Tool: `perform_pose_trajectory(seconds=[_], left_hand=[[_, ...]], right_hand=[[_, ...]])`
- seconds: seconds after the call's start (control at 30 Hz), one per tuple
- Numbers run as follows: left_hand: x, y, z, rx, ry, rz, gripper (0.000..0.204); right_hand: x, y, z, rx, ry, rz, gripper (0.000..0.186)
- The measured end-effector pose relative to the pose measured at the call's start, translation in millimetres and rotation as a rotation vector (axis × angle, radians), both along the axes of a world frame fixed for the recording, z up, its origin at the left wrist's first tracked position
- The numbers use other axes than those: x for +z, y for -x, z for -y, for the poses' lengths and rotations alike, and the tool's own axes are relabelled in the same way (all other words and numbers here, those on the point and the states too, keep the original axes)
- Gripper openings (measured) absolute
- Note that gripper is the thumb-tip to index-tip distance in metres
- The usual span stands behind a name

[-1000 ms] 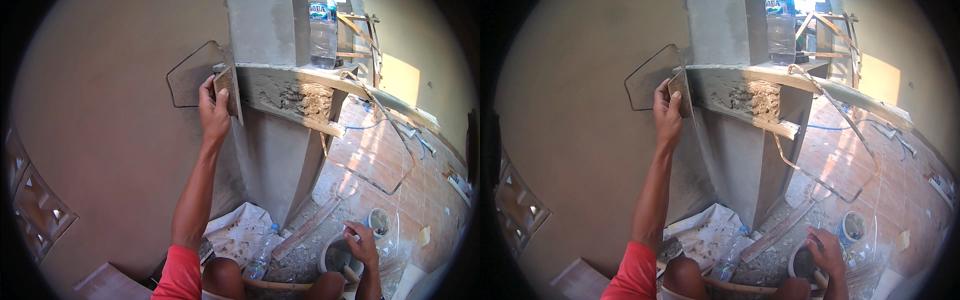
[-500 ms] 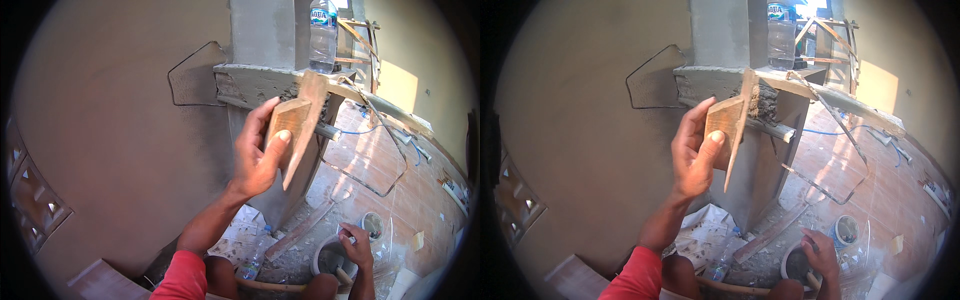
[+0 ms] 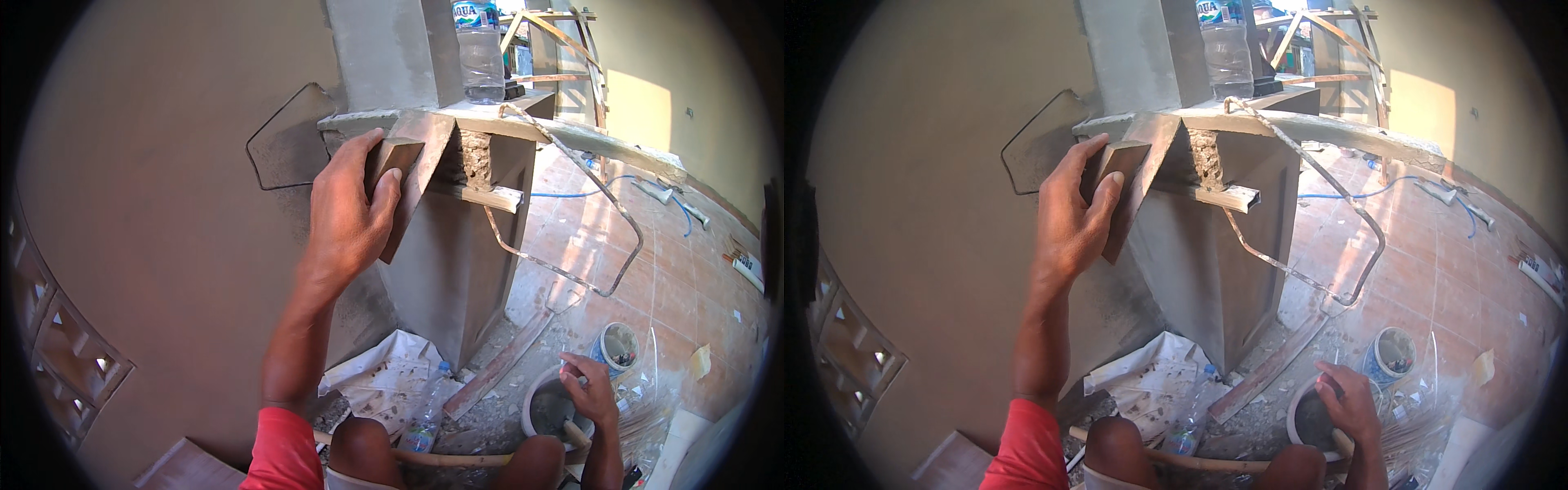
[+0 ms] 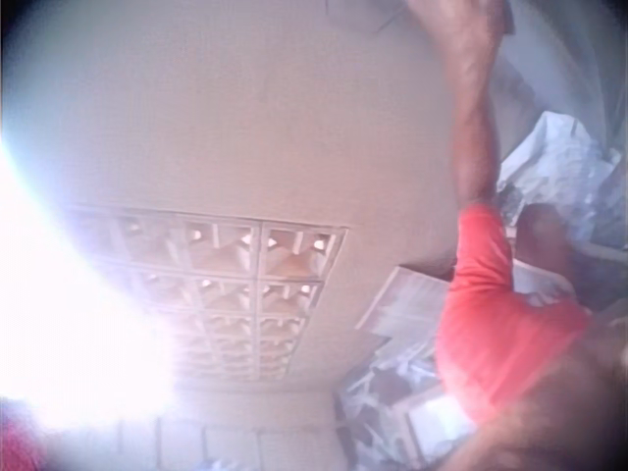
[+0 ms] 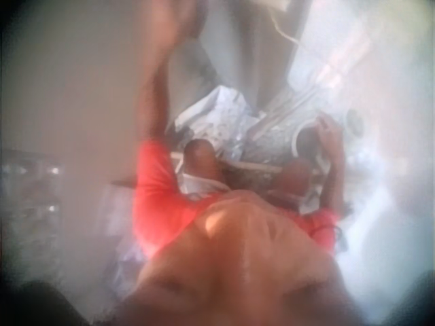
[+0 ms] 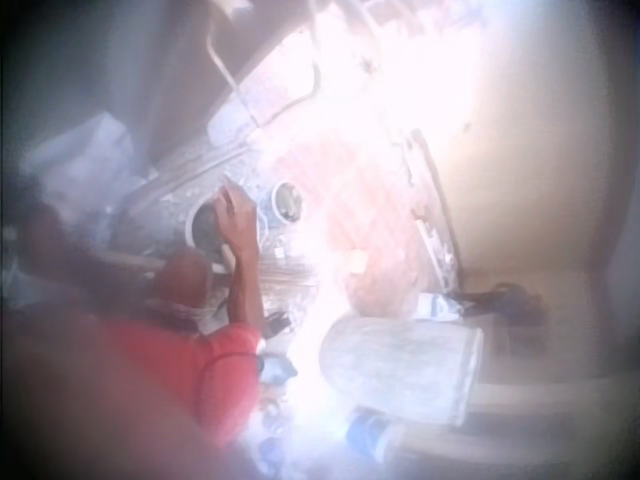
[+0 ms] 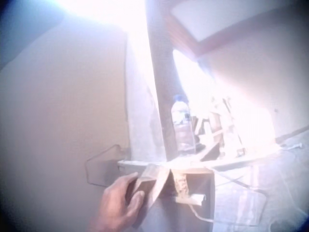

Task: The person scoops plaster from a bucket using a trowel and applies it to a wall section, smoothing it with a float. The person repeatedly adds and levels the plaster to create a flat surface.

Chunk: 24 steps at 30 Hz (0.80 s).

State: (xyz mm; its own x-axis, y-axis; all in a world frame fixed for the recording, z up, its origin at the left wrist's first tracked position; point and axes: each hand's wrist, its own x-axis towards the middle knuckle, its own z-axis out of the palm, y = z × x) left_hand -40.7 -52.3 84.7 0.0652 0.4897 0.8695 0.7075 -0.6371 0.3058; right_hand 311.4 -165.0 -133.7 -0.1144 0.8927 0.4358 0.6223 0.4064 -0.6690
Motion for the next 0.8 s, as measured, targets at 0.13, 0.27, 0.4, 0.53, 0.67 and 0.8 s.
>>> perform_pose_trajectory(seconds=[0.13, 0.27, 0.4, 0.53, 0.67, 0.8], left_hand=[[-2.2, -13.7, -12.4, 0.008, -0.038, 0.038, 0.041], [3.5, -27.2, -30.4, -0.019, -0.121, 0.079, 0.038], [14.6, -38.6, -48.1, -0.013, -0.145, 0.148, 0.042], [27.7, -46.2, -62.9, -0.016, -0.261, 0.161, 0.046], [49.5, -54.4, -82.0, -0.065, -0.471, 0.206, 0.042], [81.5, -65.8, -63.8, -0.163, -0.574, 0.336, 0.038]], right_hand=[[-5.1, -8.4, 4.1, -0.033, 0.018, -0.035, 0.032], [-11.7, -17.5, 7.7, -0.043, 0.061, -0.052, 0.032], [-20.6, -23.0, 8.4, -0.042, 0.065, -0.087, 0.032], [-22.9, -24.2, 7.8, -0.045, 0.081, -0.114, 0.033], [-26.5, -24.6, 4.0, -0.036, 0.083, -0.126, 0.033], [-28.1, -24.5, 0.2, -0.049, 0.083, -0.126, 0.033]])
